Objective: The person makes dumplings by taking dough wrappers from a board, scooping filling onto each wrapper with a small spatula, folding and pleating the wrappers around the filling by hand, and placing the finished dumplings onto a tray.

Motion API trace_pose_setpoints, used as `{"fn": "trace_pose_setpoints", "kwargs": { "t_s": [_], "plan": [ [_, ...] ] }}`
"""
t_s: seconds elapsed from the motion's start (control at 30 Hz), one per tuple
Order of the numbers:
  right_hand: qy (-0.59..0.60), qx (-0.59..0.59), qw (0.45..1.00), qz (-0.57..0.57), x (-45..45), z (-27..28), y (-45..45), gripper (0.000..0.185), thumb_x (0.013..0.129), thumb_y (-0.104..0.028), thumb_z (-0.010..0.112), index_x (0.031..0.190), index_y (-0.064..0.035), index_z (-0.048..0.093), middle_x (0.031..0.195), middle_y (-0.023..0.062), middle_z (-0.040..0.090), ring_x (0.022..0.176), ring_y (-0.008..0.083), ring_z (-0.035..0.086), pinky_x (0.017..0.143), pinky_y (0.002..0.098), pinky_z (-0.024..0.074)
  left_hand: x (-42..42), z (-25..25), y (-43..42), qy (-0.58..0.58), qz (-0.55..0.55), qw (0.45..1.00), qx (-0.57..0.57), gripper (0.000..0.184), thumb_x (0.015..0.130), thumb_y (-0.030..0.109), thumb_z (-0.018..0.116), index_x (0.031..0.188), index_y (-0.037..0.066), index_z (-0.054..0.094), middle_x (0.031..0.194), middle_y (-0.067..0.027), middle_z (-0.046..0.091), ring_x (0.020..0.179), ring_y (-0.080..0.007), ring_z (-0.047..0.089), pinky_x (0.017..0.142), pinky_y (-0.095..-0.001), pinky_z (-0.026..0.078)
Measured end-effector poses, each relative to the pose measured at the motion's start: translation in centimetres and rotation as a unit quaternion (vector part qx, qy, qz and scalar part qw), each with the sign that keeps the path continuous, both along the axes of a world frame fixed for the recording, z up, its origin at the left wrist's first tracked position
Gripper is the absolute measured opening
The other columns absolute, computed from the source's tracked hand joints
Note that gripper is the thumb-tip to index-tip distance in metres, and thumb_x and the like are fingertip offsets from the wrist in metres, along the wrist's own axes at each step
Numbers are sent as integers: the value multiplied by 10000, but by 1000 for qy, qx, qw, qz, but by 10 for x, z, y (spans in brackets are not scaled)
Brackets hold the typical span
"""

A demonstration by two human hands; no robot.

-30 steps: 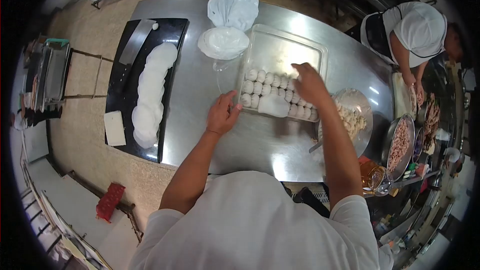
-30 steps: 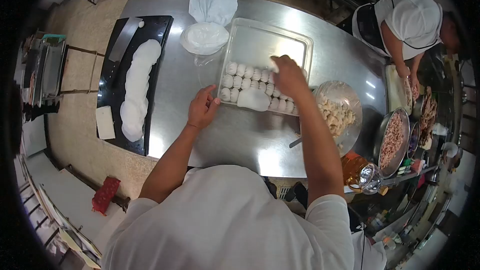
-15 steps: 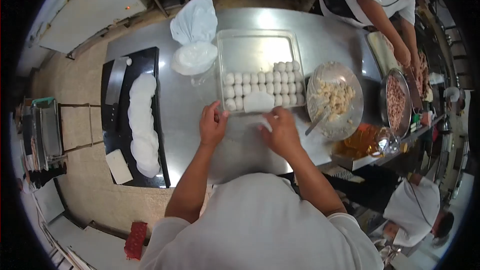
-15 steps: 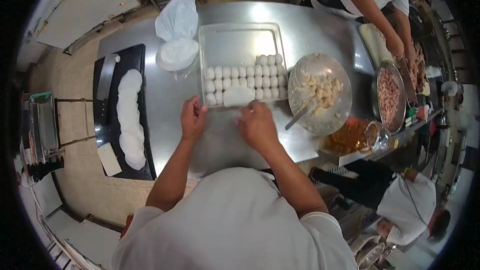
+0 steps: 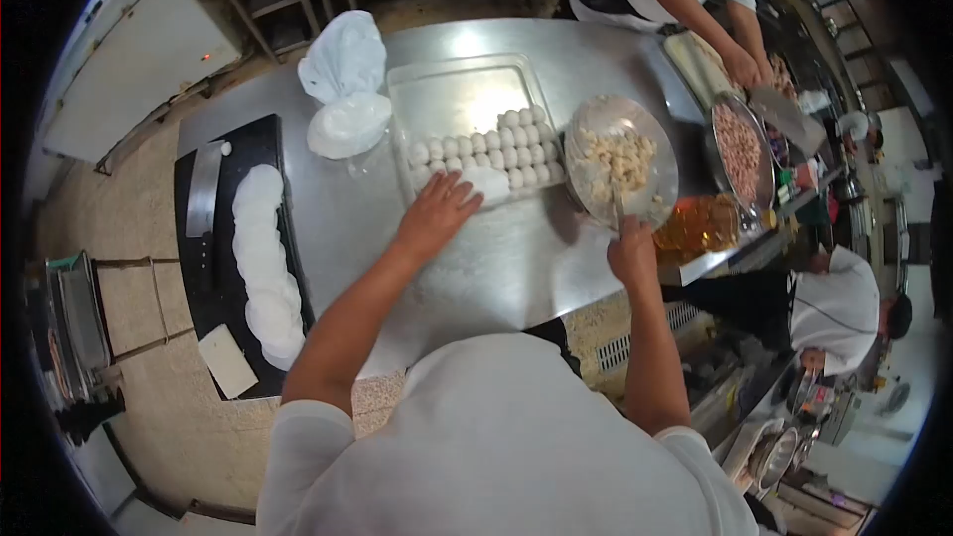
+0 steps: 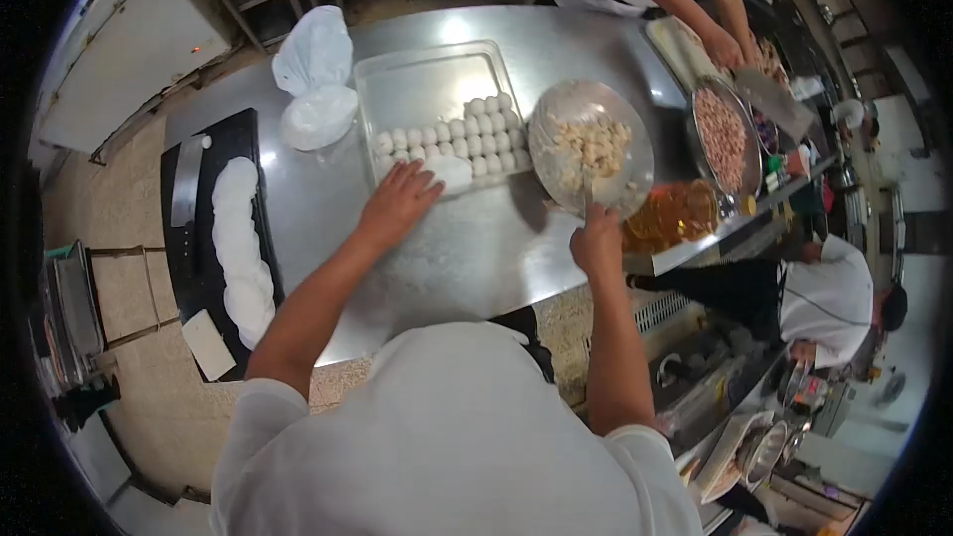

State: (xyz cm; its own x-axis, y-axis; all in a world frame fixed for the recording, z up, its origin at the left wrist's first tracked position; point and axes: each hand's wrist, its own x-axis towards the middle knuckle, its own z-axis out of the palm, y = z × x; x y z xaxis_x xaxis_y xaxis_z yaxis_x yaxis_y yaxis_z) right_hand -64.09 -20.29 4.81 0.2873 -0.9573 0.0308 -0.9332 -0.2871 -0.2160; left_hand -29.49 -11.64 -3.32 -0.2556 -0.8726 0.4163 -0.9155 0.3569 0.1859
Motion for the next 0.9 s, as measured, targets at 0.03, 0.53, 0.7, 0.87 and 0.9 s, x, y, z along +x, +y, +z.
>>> {"fn": "trace_pose_setpoints", "kwargs": {
  "t_s": [0.03, 0.53, 0.7, 0.87, 0.9],
  "plan": [
    [38, -8, 999, -14, -9, 3, -6, 210, 807, -12, 596, 1011, 8, 553, 1086, 322, 509, 902, 507, 599, 778, 535, 509, 0, 1, 3, 2, -10, 1000, 2, 393, 807, 105, 647, 1199, 102, 637, 1223, -102, 584, 1250, -329, 498, 1125, -500, 353],
    [100, -55, 993, 23, -46, 11, -58, 311, 832, -73, 494, 1054, -84, 711, 1004, 205, 662, 894, 397, 668, 792, 481, 539, 6, 35, -32, 539, 109, 813, 191, 156, 937, 170, 605, 930, 17, 635, 879, -46, 627, 857, -130, 581, 736, -299, 463],
    [59, -4, 996, 69, -48, 18, -40, 351, 840, -63, 471, 1094, -92, 711, 996, 200, 670, 884, 394, 661, 796, 469, 533, 9, 47, -11, 750, 140, 631, 142, 117, 949, 126, 601, 1017, 33, 580, 837, 12, 563, 744, -71, 492, 664, -285, 425],
    [59, -26, 997, 30, -50, 18, -30, 321, 830, -45, 494, 1048, -85, 725, 949, 197, 678, 890, 396, 660, 801, 469, 532, -22, 48, 31, 637, 199, 730, 149, 164, 929, 57, 622, 1082, 39, 566, 887, -22, 607, 788, -67, 535, 676, -250, 433],
    [57, -23, 998, 29, -51, 14, -29, 321, 830, -45, 494, 1048, -85, 725, 949, 197, 678, 890, 396, 660, 801, 469, 532, -27, 48, 37, 625, 188, 744, 144, 195, 918, 36, 635, 1101, 37, 569, 912, -40, 625, 804, -74, 557, 687, -247, 446]
  ]
}}
